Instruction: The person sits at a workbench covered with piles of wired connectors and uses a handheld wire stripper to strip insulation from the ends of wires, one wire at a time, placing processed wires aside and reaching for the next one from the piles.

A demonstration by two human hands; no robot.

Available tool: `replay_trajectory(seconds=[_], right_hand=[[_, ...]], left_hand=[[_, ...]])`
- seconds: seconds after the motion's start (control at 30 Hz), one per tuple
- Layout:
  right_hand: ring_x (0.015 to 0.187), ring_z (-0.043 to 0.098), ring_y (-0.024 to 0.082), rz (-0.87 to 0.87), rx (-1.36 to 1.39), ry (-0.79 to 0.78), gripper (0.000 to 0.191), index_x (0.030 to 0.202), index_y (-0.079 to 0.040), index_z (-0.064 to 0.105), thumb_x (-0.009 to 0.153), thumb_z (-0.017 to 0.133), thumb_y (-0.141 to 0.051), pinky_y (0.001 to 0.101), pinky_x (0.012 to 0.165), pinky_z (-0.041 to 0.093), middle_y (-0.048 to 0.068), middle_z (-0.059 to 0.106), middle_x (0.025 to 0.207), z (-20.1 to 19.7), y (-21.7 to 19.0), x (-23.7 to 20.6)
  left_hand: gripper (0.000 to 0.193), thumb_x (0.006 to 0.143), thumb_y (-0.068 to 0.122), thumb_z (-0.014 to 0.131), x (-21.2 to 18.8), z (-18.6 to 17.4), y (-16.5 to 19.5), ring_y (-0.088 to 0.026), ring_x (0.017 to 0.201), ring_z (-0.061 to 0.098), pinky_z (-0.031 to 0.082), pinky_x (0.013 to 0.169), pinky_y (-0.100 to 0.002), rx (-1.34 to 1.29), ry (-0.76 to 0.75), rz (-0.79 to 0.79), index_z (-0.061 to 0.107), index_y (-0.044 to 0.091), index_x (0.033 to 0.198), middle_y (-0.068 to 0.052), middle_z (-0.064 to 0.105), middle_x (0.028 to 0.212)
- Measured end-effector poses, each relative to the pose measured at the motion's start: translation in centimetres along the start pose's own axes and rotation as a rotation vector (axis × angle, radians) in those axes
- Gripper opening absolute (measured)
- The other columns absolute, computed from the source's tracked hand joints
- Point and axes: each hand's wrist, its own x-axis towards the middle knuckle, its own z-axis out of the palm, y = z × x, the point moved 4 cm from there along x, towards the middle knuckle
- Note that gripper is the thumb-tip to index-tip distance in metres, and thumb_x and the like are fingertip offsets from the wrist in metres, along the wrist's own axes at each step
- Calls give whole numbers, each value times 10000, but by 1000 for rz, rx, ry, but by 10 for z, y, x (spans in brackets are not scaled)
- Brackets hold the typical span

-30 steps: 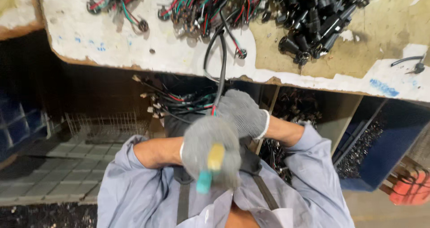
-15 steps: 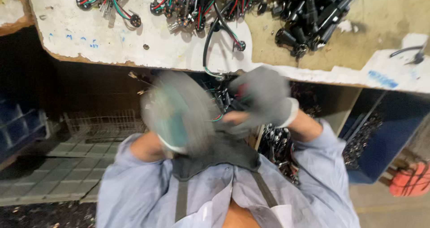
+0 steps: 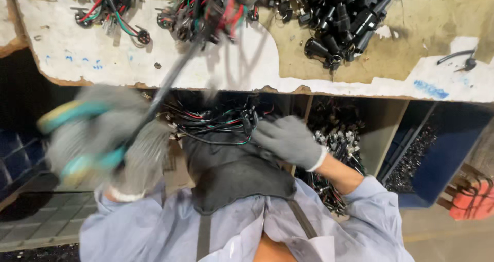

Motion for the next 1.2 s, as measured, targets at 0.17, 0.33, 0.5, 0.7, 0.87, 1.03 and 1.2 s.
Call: replay_trajectory(seconds=[0.17, 0.33, 0.5, 0.7, 0.87, 1.03, 1.2], right_hand=[[954, 614, 229, -113, -214, -71, 253, 1043, -148, 652, 832, 627, -285, 432, 911, 490, 62, 619, 1119, 58, -17, 32], [1059, 623, 316, -112, 110, -32, 397, 1118, -95, 670, 764, 730, -263, 466, 959, 464, 112, 638, 1137, 37, -9, 32], [1030, 728, 270, 442, 369, 252, 400, 1335, -69, 622, 948, 697, -134, 418, 928, 553, 27, 755, 1051, -33, 58, -9], [944, 587, 349, 594, -407, 322, 442, 1146, -40, 674, 831, 886, -266, 460, 763, 457, 155, 621, 1072, -50, 114, 9], [980, 588, 296, 488, -307, 447, 425, 1116, -57, 682, 793, 902, -225, 448, 837, 489, 96, 608, 1105, -52, 116, 5], [973, 651, 197, 601, 666, 964, 328, 1190, -51, 620, 974, 834, -174, 354, 842, 574, 77, 634, 1193, -48, 101, -20], [793, 664, 164, 490, 983, 1143, 332, 1187, -81, 529, 1022, 752, -264, 361, 888, 626, 28, 646, 943, -17, 68, -6]], left_hand=[[67, 1066, 52, 648, 30, 49, -5, -306, 951, 691, 535, 759, -395, 137, 37, 457, 683, -4, 1075, -142, 672, 1086], [250, 877, 350, 833, 44, 132, -38, -349, 711, 666, 520, 617, -450, 297, -348, 64, 743, 119, 849, -187, 681, 880], [341, 802, 404, 846, -1, 132, -91, -378, 819, 661, 510, 694, -484, 195, -760, 34, 719, 97, 880, -178, 661, 825], [333, 816, 191, 768, 7, 99, -99, -386, 841, 661, 539, 718, -466, 182, -799, 183, 755, 119, 1141, -200, 662, 941], [129, 939, 161, 790, 22, 87, -96, -359, 873, 694, 551, 729, -461, 599, -727, 152, 778, 122, 1062, -177, 695, 948], [398, 776, 227, 882, 17, 63, -102, -279, 880, 738, 583, 782, -356, -14, -524, -160, 753, 76, 1120, -160, 741, 944], [158, 934, 55, 772, 19, 33, -80, -251, 965, 735, 603, 837, -363, -38, -241, -56, 725, 86, 1082, -98, 750, 1050]])
